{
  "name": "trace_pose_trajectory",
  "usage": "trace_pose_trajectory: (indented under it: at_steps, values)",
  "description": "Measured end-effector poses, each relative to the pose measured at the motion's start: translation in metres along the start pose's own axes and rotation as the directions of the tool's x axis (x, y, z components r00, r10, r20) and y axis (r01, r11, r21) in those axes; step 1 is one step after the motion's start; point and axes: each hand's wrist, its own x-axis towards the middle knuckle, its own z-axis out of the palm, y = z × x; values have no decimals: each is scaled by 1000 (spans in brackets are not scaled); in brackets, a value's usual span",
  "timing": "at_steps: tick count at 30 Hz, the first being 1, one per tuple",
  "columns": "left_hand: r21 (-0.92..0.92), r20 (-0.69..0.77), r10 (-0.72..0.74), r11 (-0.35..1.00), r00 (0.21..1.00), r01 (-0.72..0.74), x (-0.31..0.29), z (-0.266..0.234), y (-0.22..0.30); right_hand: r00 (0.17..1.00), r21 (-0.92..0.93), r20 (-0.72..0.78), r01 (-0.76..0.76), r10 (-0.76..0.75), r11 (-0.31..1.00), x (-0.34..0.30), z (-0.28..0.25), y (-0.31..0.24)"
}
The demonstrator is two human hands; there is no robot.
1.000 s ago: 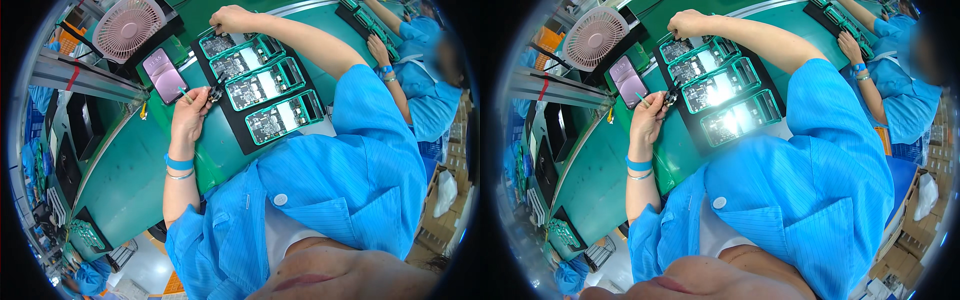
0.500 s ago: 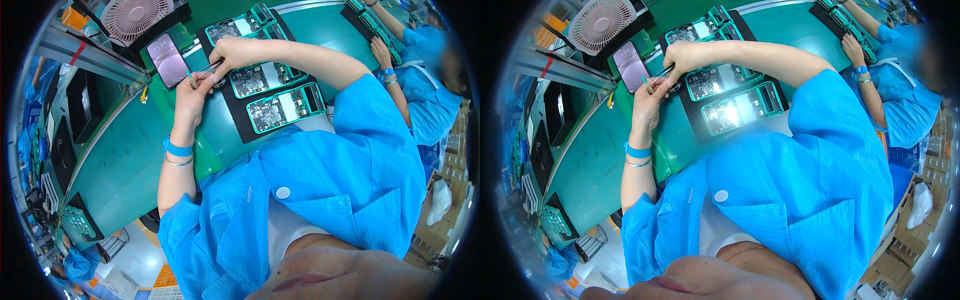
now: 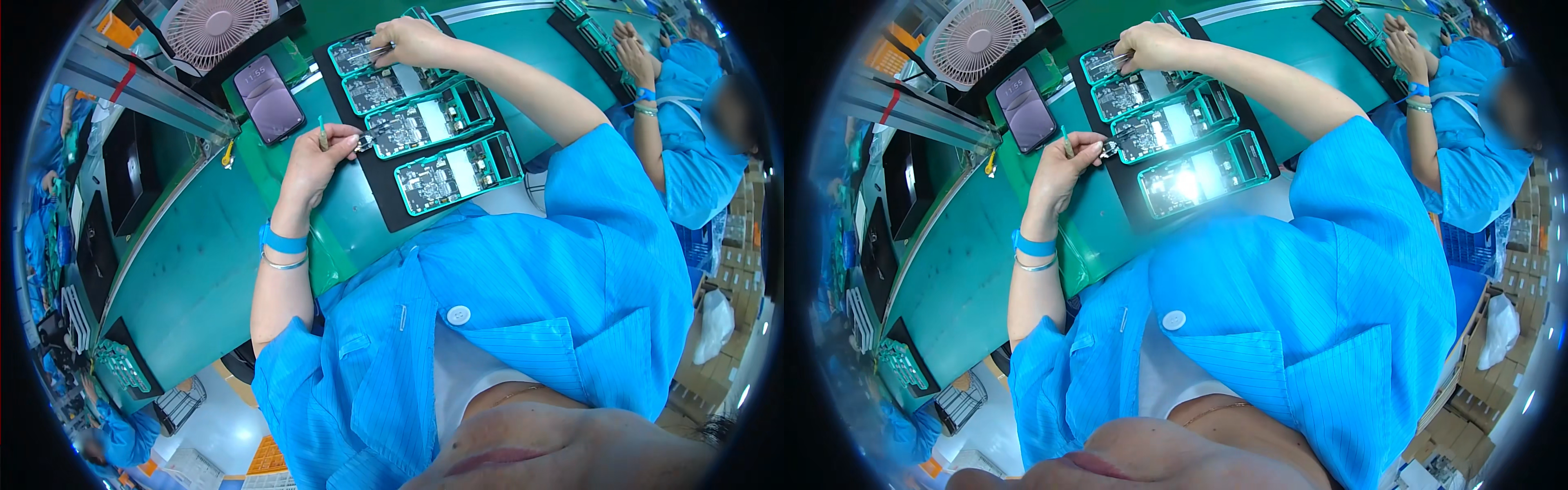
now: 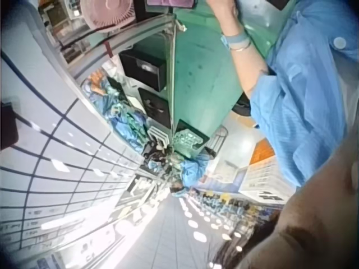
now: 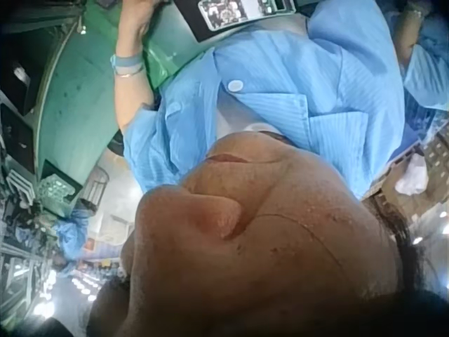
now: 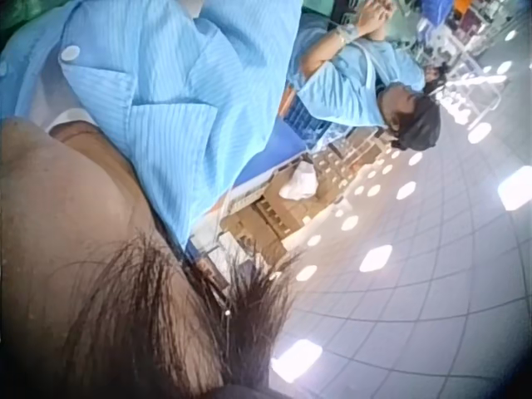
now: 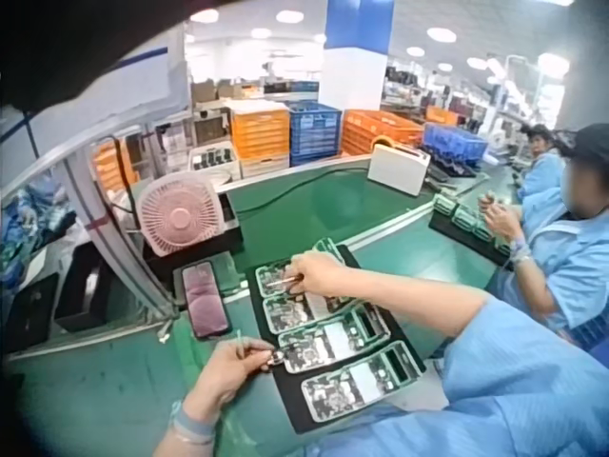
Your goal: Assembling or inspecting electronic components on printed circuit boards at an assembly line station.
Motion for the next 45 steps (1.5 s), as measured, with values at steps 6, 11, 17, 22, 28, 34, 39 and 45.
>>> trace_pose_trajectory:
  at_steps: [6, 11, 17, 22, 28, 34, 39, 45]
  values:
    - [43, 16, -77, 996, 997, 77, -5, 1, 8, 1000, -39, -19, 15, -15, 999, 2, 10, -2]
    - [38, 38, -53, 998, 998, 51, -3, -3, 5, 996, -67, -67, 62, -66, 996, 3, 15, 3]
    - [49, 12, -51, 998, 999, 50, -2, -2, 7, 993, -45, -77, 85, -88, 995, 3, 15, 1]
    - [42, -9, -36, 998, 999, 37, -2, -4, 4, 968, -118, -87, 224, -235, 967, 1, 14, -3]
    - [62, -16, -8, 998, 1000, 9, -1, -2, 6, 973, -150, -84, 200, -214, 968, 0, 17, -7]
    - [43, -28, 13, 999, 1000, -12, -2, -2, 4, 977, -133, -41, 203, -210, 970, 0, 16, -9]
    - [48, -48, 22, 999, 999, -20, -3, 2, 8, 978, -68, -70, 194, -199, 979, 0, 16, -6]
    - [31, -121, 120, 993, 985, -118, -5, 6, 8, 975, 339, 165, 85, -148, 937, -19, -8, -56]
